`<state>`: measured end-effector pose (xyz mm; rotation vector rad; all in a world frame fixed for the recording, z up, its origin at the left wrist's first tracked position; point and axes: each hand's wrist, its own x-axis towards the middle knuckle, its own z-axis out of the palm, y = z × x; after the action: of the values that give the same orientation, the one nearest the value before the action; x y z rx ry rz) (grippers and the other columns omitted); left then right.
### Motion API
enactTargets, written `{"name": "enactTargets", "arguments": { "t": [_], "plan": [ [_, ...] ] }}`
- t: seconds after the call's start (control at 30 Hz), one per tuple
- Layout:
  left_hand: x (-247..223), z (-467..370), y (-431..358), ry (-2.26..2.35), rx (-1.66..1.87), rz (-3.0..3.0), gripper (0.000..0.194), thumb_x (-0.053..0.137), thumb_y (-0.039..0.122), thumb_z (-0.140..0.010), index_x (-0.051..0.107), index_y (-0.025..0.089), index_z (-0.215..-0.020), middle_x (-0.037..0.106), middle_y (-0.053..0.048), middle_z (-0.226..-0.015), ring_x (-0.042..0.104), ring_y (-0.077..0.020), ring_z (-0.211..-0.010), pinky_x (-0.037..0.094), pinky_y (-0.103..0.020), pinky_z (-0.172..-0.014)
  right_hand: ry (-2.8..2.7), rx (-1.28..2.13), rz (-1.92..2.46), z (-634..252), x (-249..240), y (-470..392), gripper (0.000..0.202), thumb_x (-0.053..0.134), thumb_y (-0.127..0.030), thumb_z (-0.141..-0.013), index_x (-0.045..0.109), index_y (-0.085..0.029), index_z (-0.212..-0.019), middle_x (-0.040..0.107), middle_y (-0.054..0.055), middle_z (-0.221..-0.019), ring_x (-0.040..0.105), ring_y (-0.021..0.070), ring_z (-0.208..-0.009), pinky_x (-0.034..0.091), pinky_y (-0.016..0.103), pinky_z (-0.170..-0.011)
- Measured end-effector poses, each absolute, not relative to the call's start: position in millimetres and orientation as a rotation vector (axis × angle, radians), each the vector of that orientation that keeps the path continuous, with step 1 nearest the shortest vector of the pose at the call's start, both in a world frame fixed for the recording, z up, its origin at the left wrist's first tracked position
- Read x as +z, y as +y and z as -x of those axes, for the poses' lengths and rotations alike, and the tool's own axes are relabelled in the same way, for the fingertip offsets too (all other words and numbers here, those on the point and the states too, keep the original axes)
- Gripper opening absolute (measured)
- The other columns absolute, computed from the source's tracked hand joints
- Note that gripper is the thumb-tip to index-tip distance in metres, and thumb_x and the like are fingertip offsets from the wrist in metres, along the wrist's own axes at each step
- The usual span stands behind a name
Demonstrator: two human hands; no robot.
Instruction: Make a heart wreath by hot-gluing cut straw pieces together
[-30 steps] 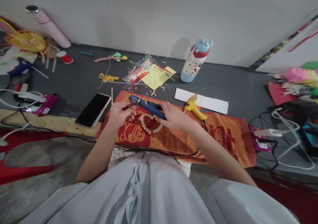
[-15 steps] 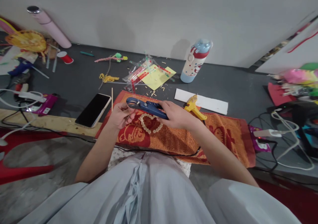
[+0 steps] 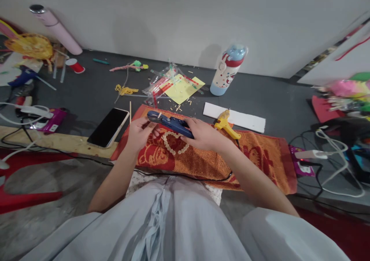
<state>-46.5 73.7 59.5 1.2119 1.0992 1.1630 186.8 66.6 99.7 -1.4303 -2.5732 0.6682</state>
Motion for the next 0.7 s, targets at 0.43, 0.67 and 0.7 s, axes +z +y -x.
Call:
{"name": "enactTargets", "arguments": {
  "t": [0.43, 0.67, 0.7],
  "plan": [
    [56, 44, 73, 1.159, 1.279, -1.275, 0.031, 0.074, 0.045, -0.071, 0.068, 0.016, -0.082, 0.066, 0.000, -0.061, 0.061, -0.0114, -0.046, 0.047, -0.021, -0.041, -2.554, 0.730, 1.468, -186, 97, 70, 0.054, 0.047, -0.049, -0.092, 0.048, -0.012, -0.132, 0.063, 0.018, -0.122, 0.063, 0.0319, -0.106, 0.048, 0.042, -0.090],
    [54, 45, 74, 1.155, 1.263, -1.288, 0.034, 0.072, 0.048, -0.072, 0.067, 0.016, -0.080, 0.067, -0.001, -0.062, 0.062, -0.0116, -0.046, 0.050, -0.023, -0.044, -2.556, 0.749, 1.476, -186, 99, 71, 0.052, 0.048, -0.050, -0.092, 0.050, -0.014, -0.129, 0.065, 0.017, -0.119, 0.063, 0.0308, -0.103, 0.048, 0.040, -0.087],
    [53, 45, 74, 1.153, 1.265, -1.289, 0.033, 0.072, 0.048, -0.073, 0.067, 0.016, -0.081, 0.067, -0.001, -0.062, 0.062, -0.0117, -0.046, 0.051, -0.023, -0.045, -2.555, 0.759, 1.471, -185, 99, 71, 0.052, 0.048, -0.051, -0.092, 0.050, -0.014, -0.129, 0.065, 0.016, -0.119, 0.063, 0.0308, -0.103, 0.048, 0.040, -0.087]
  ]
}}
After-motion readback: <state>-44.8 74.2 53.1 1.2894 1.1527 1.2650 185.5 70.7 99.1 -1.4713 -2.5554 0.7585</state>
